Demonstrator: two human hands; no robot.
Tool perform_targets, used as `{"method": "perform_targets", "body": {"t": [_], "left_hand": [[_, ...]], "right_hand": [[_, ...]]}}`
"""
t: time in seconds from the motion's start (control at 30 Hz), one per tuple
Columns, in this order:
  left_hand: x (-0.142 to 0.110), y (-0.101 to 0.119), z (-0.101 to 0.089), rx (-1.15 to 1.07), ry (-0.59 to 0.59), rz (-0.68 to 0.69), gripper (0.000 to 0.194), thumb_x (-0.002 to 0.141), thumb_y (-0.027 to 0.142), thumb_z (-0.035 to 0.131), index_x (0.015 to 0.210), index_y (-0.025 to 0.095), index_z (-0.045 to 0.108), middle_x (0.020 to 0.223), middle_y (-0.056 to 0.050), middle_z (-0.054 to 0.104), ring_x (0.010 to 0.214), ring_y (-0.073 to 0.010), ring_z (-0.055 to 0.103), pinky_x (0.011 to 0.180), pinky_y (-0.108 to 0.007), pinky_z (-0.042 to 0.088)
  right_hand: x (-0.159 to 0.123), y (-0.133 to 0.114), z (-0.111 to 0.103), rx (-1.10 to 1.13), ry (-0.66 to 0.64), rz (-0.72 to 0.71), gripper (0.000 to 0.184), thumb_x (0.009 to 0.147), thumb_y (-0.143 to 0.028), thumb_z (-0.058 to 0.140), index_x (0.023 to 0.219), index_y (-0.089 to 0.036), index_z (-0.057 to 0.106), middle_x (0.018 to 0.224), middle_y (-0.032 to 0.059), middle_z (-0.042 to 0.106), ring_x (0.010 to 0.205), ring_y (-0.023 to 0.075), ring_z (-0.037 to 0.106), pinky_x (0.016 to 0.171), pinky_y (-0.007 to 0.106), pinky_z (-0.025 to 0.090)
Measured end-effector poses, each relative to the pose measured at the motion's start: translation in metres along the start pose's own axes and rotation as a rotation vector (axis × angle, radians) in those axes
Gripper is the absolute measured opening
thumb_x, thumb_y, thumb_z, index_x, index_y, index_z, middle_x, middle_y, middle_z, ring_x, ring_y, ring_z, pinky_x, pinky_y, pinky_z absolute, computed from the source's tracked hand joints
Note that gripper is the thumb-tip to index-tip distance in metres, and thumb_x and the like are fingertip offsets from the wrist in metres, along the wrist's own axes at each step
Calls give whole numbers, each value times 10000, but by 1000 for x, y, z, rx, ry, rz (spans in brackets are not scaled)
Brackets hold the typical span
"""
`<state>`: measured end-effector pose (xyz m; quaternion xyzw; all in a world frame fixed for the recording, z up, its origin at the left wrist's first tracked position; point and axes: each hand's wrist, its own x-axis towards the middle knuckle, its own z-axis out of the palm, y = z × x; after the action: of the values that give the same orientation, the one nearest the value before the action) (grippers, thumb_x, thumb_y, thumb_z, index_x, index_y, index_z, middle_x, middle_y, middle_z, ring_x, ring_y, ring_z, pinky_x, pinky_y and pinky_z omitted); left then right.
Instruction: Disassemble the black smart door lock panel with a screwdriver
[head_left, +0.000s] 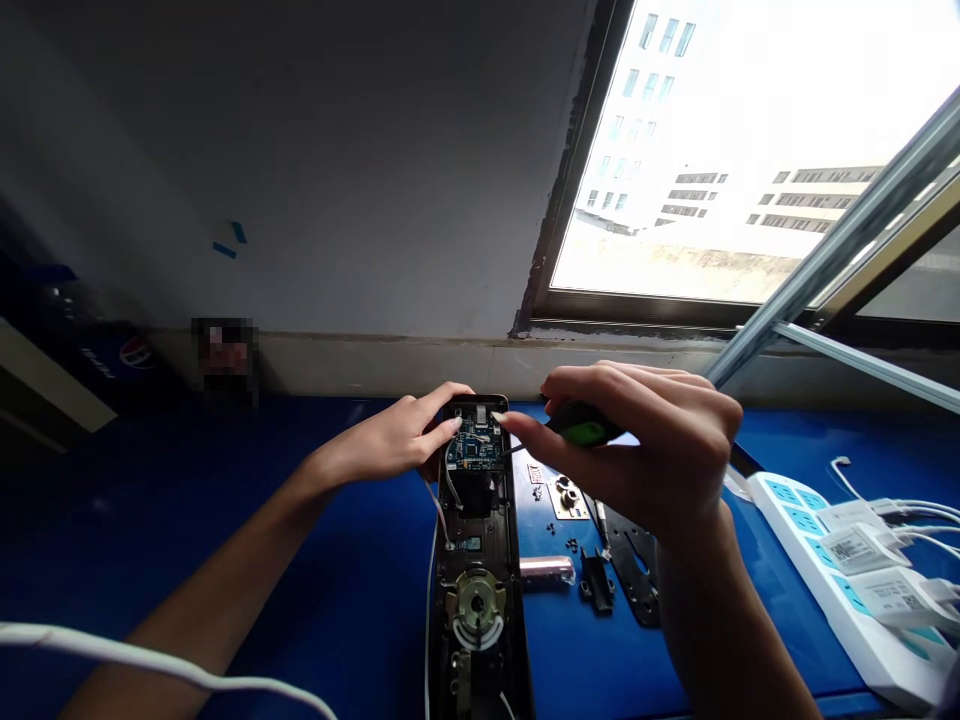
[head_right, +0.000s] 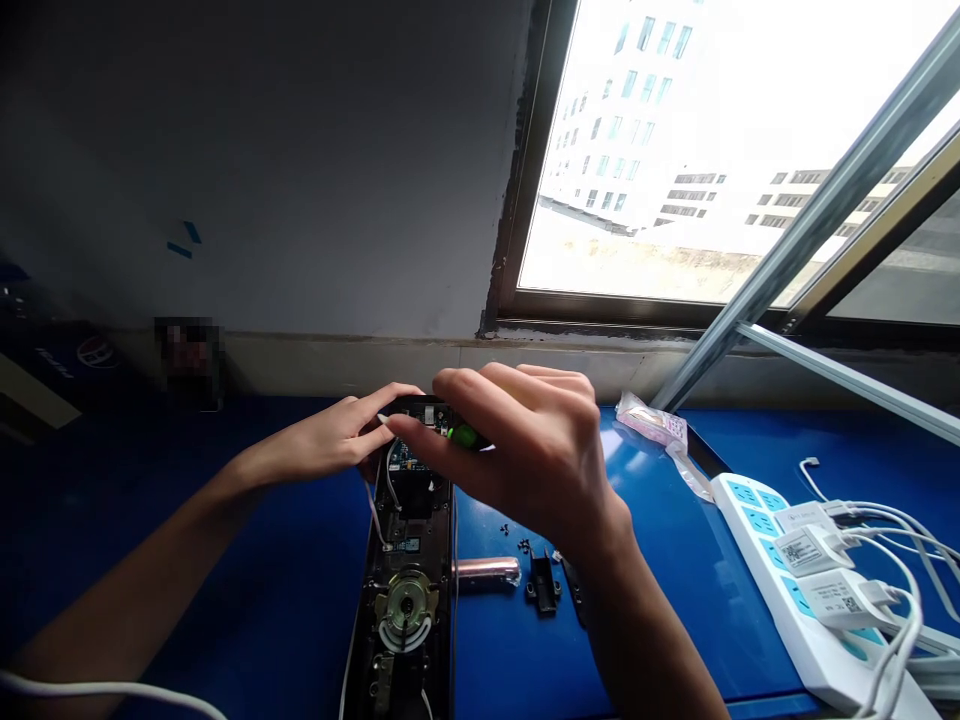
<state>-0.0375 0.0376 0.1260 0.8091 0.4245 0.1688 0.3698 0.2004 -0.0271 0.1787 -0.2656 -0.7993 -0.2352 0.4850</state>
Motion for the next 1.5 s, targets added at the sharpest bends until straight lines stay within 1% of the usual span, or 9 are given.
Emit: {"method": "perform_targets", "body": {"t": [0.27, 0.53, 0.63, 0.7, 0.77, 1.07, 1.27, 1.4, 1.5], "left_hand": [[5, 4, 0, 13, -36, 14, 450, 1007, 395, 469, 1450, 314, 449, 816, 12, 724, 682, -213, 733, 700, -320, 584], [-1, 9, -2, 88, -31, -16, 468, 1018, 501, 466, 1443, 306, 481, 782, 8, 730, 688, -227, 732, 668, -314, 575], [-1, 9, 0, 171, 62, 36, 458, 1016, 498, 475, 1434, 319, 531, 1063, -35, 770, 945, -266, 749, 804, -351, 596], [1, 7, 2, 213, 125, 148, 460, 1005, 464, 507, 1433, 306, 562, 1418, -60, 645, 1277, -303, 627, 1035, -412, 538], [3, 4, 4, 235, 147, 248, 474, 997, 417, 528, 1453, 295, 563, 1588, -44, 492, 1452, -306, 466, 1203, -456, 397], [1, 10, 10, 246, 115, 288, 566, 993, 410, 551, 1537, 281, 464, 1558, -64, 521, 1414, -302, 496, 1182, -473, 418], [2, 7, 9, 291, 118, 311, 568, 1000, 432, 546, 1540, 279, 457, 1555, -71, 491, 1441, -287, 445, 1222, -456, 370], [0, 7, 9, 331, 156, 313, 552, 997, 453, 546, 1524, 301, 487, 1472, -88, 497, 1387, -287, 471, 1186, -453, 421], [-1, 9, 8, 372, 182, 341, 532, 997, 414, 551, 1511, 280, 511, 1427, -100, 527, 1384, -283, 466, 1187, -456, 423]], "right_hand": [[1, -1, -4, 118, -11, 37, 158, 857, -249, 818, 853, -127, 717, 620, -23, 683, 536, 74, 616, 533, 232, 488], [0, 7, -10, 133, -4, 67, 226, 838, -341, 843, 809, -180, 687, 655, -32, 716, 537, 85, 630, 507, 239, 498], [-1, 6, -13, 166, -32, 65, 228, 810, -322, 868, 894, -194, 698, 698, -30, 742, 567, 99, 666, 531, 239, 543], [-1, 5, -14, 169, -35, 60, 268, 804, -338, 873, 959, -208, 698, 733, -31, 760, 579, 103, 679, 549, 239, 564], [-1, 4, -14, 149, -29, 54, 301, 800, -362, 875, 992, -214, 697, 741, -34, 761, 578, 103, 679, 554, 241, 566], [-1, 2, -23, 271, -222, 113, 221, 913, -207, 755, 1116, -162, 680, 796, -32, 736, 646, 67, 665, 616, 204, 547], [0, -2, -30, 295, -297, 133, 413, 882, -59, 624, 1278, -176, 610, 1109, 47, 744, 922, 130, 709, 776, 264, 584], [-1, -1, -27, 141, -238, 86, 291, 882, -200, 744, 1163, -178, 671, 935, 28, 757, 754, 130, 701, 619, 256, 558], [0, -3, -24, 137, -226, 83, 262, 896, -184, 730, 1151, -205, 675, 892, 3, 746, 722, 114, 689, 629, 243, 560]]}}
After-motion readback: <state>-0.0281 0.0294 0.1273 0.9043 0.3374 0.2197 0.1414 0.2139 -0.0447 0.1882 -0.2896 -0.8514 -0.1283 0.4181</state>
